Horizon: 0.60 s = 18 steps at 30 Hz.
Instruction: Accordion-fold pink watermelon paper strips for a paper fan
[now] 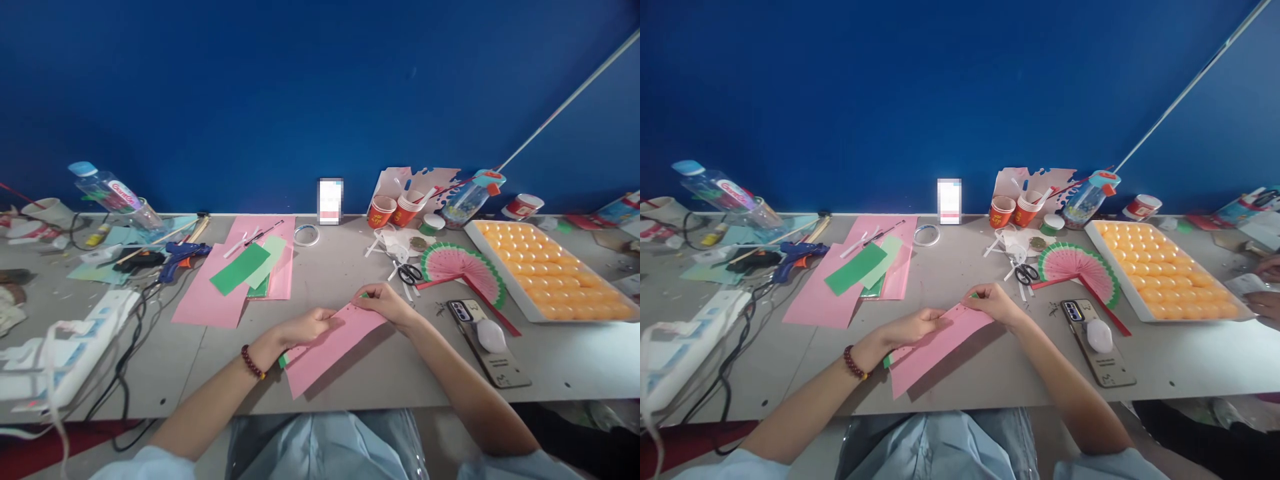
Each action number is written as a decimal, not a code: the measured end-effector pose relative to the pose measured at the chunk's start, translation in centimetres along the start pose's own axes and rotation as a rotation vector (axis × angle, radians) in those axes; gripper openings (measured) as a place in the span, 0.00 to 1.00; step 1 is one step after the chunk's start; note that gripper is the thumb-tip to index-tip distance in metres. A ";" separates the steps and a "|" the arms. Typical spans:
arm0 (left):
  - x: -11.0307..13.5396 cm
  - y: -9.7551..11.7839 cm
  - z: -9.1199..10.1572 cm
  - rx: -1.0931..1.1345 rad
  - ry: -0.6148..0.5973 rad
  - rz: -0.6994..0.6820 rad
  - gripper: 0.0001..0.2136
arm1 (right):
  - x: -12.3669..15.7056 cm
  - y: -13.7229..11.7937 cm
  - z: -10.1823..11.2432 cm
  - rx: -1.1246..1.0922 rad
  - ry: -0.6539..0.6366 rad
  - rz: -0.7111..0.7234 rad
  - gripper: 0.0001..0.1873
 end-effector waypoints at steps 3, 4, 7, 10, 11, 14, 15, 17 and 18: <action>0.4 -0.2 0.6 -0.024 0.058 0.067 0.26 | 0.1 0.0 -0.1 0.005 -0.017 -0.003 0.15; 0.5 -0.3 0.7 -0.040 0.079 0.091 0.26 | 0.1 0.0 -0.1 0.014 -0.024 -0.004 0.14; 0.5 -0.6 1.1 -0.073 0.141 0.103 0.25 | 0.3 -0.1 -0.4 0.052 -0.062 -0.008 0.13; 0.3 -0.6 0.9 -0.062 0.158 0.042 0.23 | 0.4 -0.2 -0.7 0.100 -0.108 -0.001 0.12; 0.1 -0.6 0.7 -0.057 0.141 0.024 0.23 | 0.4 -0.2 -0.8 0.118 -0.113 0.005 0.12; 0.0 -0.3 -0.1 -0.043 0.059 0.015 0.23 | 0.2 -0.1 -0.6 0.153 -0.076 0.016 0.12; 0.0 -0.2 -0.3 -0.034 0.027 0.019 0.23 | 0.0 0.0 -0.3 0.152 -0.050 0.014 0.13; 0.1 0.2 -0.3 -0.016 -0.028 0.023 0.23 | -0.2 0.2 0.5 0.139 0.008 0.009 0.13; 0.2 0.4 0.0 -0.015 -0.048 0.020 0.23 | -0.3 0.2 0.9 0.130 0.033 0.007 0.13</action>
Point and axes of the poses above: each hand's wrist, its own x-axis away from the middle knuckle, its own z-axis out of the back of the hand, y = z × x, the point moved 5 cm from there along -x, towards the middle knuckle, and after that the axes turned 2 degrees about x, right-handed, at the moved point
